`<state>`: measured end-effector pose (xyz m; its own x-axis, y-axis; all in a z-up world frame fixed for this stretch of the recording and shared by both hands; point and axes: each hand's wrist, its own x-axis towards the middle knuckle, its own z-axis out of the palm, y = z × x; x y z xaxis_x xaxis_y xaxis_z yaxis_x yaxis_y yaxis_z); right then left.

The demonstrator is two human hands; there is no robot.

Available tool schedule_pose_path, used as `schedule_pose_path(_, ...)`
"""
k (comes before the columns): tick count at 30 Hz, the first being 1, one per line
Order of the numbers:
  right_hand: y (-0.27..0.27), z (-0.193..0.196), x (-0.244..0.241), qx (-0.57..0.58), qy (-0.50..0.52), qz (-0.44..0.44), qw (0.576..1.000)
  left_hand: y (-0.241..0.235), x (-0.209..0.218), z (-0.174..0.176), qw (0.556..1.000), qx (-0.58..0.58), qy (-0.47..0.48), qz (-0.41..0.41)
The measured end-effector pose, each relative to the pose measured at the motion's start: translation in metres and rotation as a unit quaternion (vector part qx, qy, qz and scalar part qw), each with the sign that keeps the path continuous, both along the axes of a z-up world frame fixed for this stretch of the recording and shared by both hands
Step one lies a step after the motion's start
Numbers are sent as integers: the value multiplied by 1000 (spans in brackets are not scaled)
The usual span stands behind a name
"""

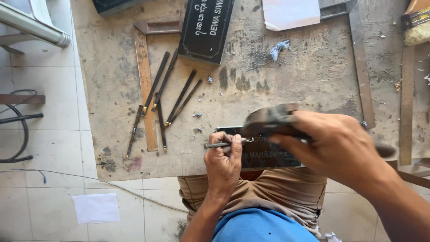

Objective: The person uses a hammer and chisel to engrave text into a small black sign. They repeatedly position the chisel and strike it to carve letters, occasionally adjusting the sign's orientation on the workbench.

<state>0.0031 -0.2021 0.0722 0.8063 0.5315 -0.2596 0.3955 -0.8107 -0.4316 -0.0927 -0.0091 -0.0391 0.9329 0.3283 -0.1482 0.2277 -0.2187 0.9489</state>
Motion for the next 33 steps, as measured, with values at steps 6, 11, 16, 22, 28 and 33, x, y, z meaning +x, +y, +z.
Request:
schedule_pose_path(6,39,10,26,39,-28,143,989,-8,-17,-29,994,101,14,43)
schedule_pose_path(11,67,28,37,-33,60,222,973,-11,-31,-51,985,159,30,63)
schedule_pose_path(16,85,44,40,-53,79,289,953,-16,-25,-48,983,167,25,66)
schedule_pose_path(22,95,44,27,-62,-74,336,937,-17,-18,-44,984,169,10,57)
schedule_pose_path(28,98,37,22,-10,-155,290,944,-15,-17,-41,985,164,5,48)
schedule_pose_path(33,101,31,25,38,-112,252,961,-8,-7,-41,986,161,-3,48)
